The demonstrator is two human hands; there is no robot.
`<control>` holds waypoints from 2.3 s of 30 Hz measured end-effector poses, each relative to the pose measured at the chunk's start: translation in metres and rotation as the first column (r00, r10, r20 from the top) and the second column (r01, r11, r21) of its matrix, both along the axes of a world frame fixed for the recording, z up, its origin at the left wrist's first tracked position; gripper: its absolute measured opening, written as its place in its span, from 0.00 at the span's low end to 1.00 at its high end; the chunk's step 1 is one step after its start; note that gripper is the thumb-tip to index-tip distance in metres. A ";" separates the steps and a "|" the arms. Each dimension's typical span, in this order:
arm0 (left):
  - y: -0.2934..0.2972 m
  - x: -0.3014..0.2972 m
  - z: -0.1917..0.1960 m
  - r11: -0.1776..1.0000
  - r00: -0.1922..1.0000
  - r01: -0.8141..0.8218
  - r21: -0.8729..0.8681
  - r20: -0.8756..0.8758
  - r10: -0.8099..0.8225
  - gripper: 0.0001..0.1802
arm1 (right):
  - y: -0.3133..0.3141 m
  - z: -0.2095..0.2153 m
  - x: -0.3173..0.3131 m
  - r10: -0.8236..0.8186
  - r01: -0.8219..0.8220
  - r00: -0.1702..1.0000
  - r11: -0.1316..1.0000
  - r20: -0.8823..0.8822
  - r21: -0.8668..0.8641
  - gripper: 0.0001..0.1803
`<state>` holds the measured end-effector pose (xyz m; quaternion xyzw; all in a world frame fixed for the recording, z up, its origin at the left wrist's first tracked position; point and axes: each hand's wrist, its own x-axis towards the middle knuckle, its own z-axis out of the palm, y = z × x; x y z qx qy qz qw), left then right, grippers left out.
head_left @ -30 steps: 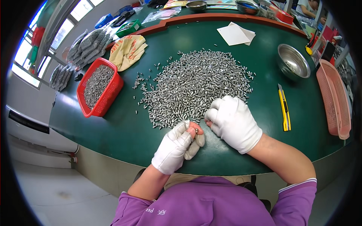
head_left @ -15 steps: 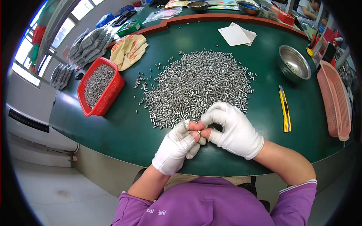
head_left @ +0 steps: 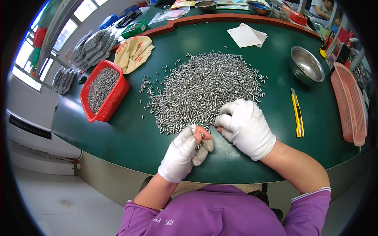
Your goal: Sorting small metal parts on a workbench and inspecting them using a utility knife.
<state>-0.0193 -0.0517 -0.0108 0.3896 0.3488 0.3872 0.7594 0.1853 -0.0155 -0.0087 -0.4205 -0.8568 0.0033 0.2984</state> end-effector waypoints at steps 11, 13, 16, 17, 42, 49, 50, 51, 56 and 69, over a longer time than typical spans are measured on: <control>0.002 0.000 -0.006 0.999 0.996 -0.001 0.043 0.086 -0.003 0.15 | -0.004 0.005 0.000 0.022 -0.020 0.999 0.999 0.041 -0.038 0.06; 0.002 0.000 -0.004 0.999 0.997 0.009 0.038 0.082 -0.012 0.16 | -0.005 0.003 0.000 -0.003 0.004 0.999 0.999 0.046 -0.038 0.06; 0.002 -0.001 -0.007 0.999 0.998 0.014 0.041 0.068 -0.017 0.16 | -0.005 -0.004 -0.002 -0.054 0.059 0.992 0.997 0.116 -0.045 0.06; 0.001 -0.001 -0.007 0.999 0.997 0.015 0.042 0.069 -0.018 0.16 | -0.006 -0.004 -0.002 -0.055 0.060 0.992 0.997 0.116 -0.045 0.06; 0.000 -0.002 0.003 0.996 1.000 0.012 -0.092 -0.008 -0.013 0.15 | -0.002 0.002 0.000 -0.056 0.056 0.989 0.998 0.135 0.002 0.06; 0.001 -0.002 0.000 0.998 0.998 0.055 0.008 0.004 -0.056 0.17 | -0.008 0.009 -0.003 0.039 -0.051 0.975 0.998 -0.219 -0.047 0.08; 0.001 -0.001 0.000 0.998 0.998 0.056 0.010 0.005 -0.056 0.17 | -0.010 0.010 -0.004 0.074 -0.095 0.964 0.993 -0.255 -0.070 0.08; 0.000 0.000 0.000 0.999 0.999 0.049 0.000 0.007 -0.049 0.17 | -0.011 0.010 -0.004 0.108 -0.140 0.950 0.986 -0.292 -0.090 0.08; 0.000 -0.001 0.002 0.997 0.997 0.074 -0.030 0.005 -0.074 0.15 | -0.012 0.008 -0.005 0.119 -0.149 0.951 0.985 -0.286 -0.088 0.08; -0.002 0.000 0.000 1.000 0.999 0.023 0.012 -0.042 -0.023 0.12 | 0.002 0.000 0.002 -0.010 0.012 1.000 0.999 -0.025 0.050 0.06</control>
